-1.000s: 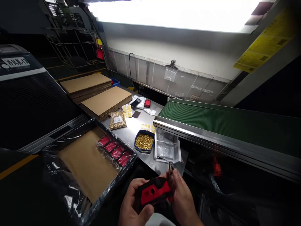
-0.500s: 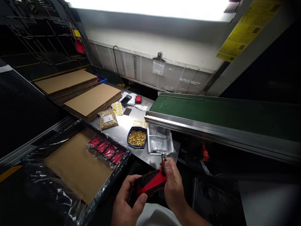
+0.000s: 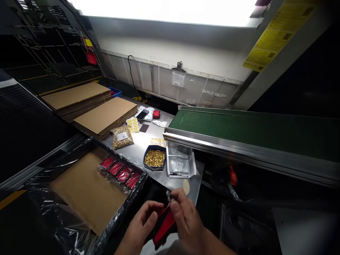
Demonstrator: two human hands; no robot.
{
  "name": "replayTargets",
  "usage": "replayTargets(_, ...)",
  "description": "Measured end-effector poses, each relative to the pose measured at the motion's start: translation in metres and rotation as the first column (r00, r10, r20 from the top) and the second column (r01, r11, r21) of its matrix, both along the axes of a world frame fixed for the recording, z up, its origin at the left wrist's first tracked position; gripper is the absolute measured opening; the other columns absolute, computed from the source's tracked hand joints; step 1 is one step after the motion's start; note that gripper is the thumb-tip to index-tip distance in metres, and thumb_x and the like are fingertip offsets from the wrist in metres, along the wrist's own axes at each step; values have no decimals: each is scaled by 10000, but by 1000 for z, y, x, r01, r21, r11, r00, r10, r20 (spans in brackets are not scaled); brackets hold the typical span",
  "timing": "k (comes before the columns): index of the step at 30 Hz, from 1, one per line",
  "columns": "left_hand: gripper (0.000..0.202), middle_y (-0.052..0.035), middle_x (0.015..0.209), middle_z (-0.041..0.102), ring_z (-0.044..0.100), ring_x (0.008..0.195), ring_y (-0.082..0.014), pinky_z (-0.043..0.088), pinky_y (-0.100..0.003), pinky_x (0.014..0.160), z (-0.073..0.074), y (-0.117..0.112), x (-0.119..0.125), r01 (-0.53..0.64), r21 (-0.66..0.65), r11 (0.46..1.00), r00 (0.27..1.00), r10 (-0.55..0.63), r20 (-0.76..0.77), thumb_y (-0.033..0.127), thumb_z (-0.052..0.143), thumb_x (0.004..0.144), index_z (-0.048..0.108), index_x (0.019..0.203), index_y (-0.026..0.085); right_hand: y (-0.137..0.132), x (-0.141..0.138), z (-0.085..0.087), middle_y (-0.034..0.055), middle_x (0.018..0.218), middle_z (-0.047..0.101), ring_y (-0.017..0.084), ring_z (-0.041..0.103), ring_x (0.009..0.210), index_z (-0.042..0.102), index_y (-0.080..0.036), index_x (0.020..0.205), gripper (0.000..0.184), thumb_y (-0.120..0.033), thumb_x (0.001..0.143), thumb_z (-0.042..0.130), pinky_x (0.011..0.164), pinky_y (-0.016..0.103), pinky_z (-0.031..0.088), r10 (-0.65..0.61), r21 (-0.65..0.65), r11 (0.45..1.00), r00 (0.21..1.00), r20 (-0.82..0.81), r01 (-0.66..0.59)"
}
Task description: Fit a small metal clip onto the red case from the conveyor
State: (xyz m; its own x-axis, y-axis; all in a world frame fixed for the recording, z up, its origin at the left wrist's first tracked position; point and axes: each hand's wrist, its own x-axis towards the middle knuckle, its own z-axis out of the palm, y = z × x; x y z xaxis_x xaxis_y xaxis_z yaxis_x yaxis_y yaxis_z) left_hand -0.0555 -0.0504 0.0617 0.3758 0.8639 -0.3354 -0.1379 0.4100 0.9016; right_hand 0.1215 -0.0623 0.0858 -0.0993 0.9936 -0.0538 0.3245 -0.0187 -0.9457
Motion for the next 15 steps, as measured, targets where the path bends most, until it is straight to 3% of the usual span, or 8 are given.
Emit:
replayTargets(3, 515, -91, 1016, 634, 590, 1020, -282, 480, -358, 924, 10, 14, -10, 289, 78, 954, 955, -293, 38, 560, 765, 763, 635, 1066, 165, -1, -11, 2, 35, 876, 613, 158, 573, 745, 502, -213, 1092, 282, -411, 993, 327, 675, 267, 392, 294, 91, 951, 955, 46, -297)
replayTargets(5, 382, -58, 953, 632, 598, 930, -254, 503, -339, 859, 12, 19, -17, 437, 110, 893, 899, -439, -12, 465, 772, 778, 660, 1007, 180, -1, -22, -5, 34, 811, 602, 158, 548, 675, 504, -202, 1081, 295, -418, 978, 332, 616, 267, 371, 371, 167, 913, 927, 44, -373)
replayTargets(6, 376, -55, 946, 635, 603, 916, -252, 511, -341, 846, 9, 20, -21, 465, 94, 880, 885, -466, -18, 457, 769, 781, 670, 1023, 186, 1, -26, -11, 29, 776, 586, 156, 534, 648, 503, -197, 1063, 297, -424, 974, 332, 601, 267, 366, 354, 188, 916, 935, 34, -354)
replayTargets(9, 730, -94, 1173, 617, 571, 1129, -311, 460, -424, 1004, -16, 15, -39, 373, 17, 928, 928, -373, 21, 559, 795, 723, 561, 1328, 224, 12, -31, -48, 29, 820, 587, 153, 563, 725, 487, -196, 1074, 285, -400, 994, 305, 689, 261, 422, 102, 123, 987, 994, 49, -107)
replayTargets(11, 893, -111, 1359, 522, 469, 1286, -333, 348, -476, 1114, -40, 5, -54, 289, 29, 957, 956, -288, -50, 579, 815, 687, 448, 1436, 257, 26, -25, -87, 40, 923, 600, 156, 577, 857, 495, -198, 1084, 266, -382, 1006, 319, 799, 265, 444, -77, 51, 996, 970, 229, 67)
replayTargets(12, 880, -115, 1399, 492, 440, 1316, -337, 303, -494, 1140, -50, -2, -61, 257, 55, 965, 960, -249, -125, 575, 814, 688, 458, 1430, 263, 33, -19, -108, 45, 969, 598, 162, 570, 915, 516, -202, 1060, 252, -381, 1002, 349, 834, 268, 442, -104, 32, 994, 912, 396, 100)
replayTargets(15, 782, -117, 1376, 526, 446, 1311, -355, 280, -520, 1148, -70, -26, -74, 68, 61, 996, 967, -51, -249, 628, 804, 660, 587, 1317, 263, 52, 6, -172, 99, 990, 588, 235, 547, 964, 603, -161, 935, 134, -273, 917, 531, 845, 335, 426, -105, -28, 989, 814, 572, 147)
